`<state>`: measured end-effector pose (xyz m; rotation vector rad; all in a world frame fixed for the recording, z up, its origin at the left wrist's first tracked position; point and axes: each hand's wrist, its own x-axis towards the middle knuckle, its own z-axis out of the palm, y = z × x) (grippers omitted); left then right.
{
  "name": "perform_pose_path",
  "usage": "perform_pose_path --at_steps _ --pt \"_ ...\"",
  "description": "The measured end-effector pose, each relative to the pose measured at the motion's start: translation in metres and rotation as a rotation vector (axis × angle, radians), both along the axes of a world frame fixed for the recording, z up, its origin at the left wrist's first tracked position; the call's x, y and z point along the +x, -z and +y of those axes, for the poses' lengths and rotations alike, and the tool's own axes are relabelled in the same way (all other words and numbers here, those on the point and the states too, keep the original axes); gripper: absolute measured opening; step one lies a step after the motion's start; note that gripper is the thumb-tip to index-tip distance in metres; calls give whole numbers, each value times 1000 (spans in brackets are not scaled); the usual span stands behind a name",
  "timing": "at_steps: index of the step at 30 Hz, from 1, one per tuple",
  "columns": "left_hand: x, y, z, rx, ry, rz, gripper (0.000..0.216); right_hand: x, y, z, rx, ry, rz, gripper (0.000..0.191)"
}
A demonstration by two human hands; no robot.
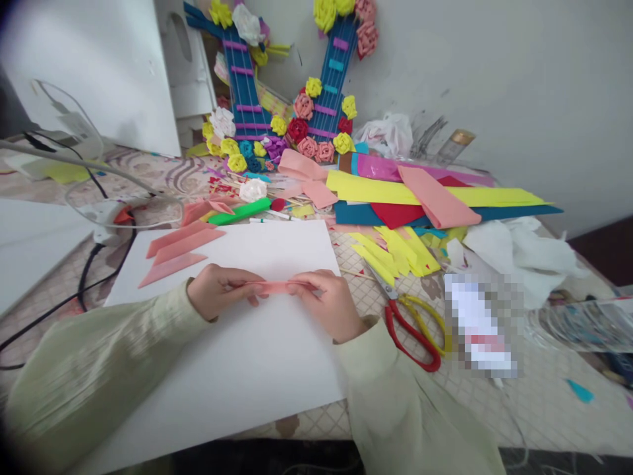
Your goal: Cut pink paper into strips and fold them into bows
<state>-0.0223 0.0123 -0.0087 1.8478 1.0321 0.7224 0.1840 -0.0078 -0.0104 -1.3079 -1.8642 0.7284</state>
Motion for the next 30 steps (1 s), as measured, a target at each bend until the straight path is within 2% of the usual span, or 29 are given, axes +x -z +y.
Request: perform_pose_path --at_steps 4,13,21,23,26,30 --pt "-1 1 1 -87 -44 -70 22 7 -2 2 -25 73 84 9" --pt "0 -2 2 -183 -145 -108 21 16 -1 9 -209 151 294 18" --pt "-5 1 7 -172 -203 -163 24 23 -3 16 -183 223 507 16" --pt "-6 2 9 -163 -225 -185 27 18 -6 16 -201 207 537 18" --pt "-5 5 10 -150 -238 -207 30 2 -10 15 -305 99 572 21" --pt "-1 10 10 -120 -197 -183 33 -26 -10 20 -377 29 666 20"
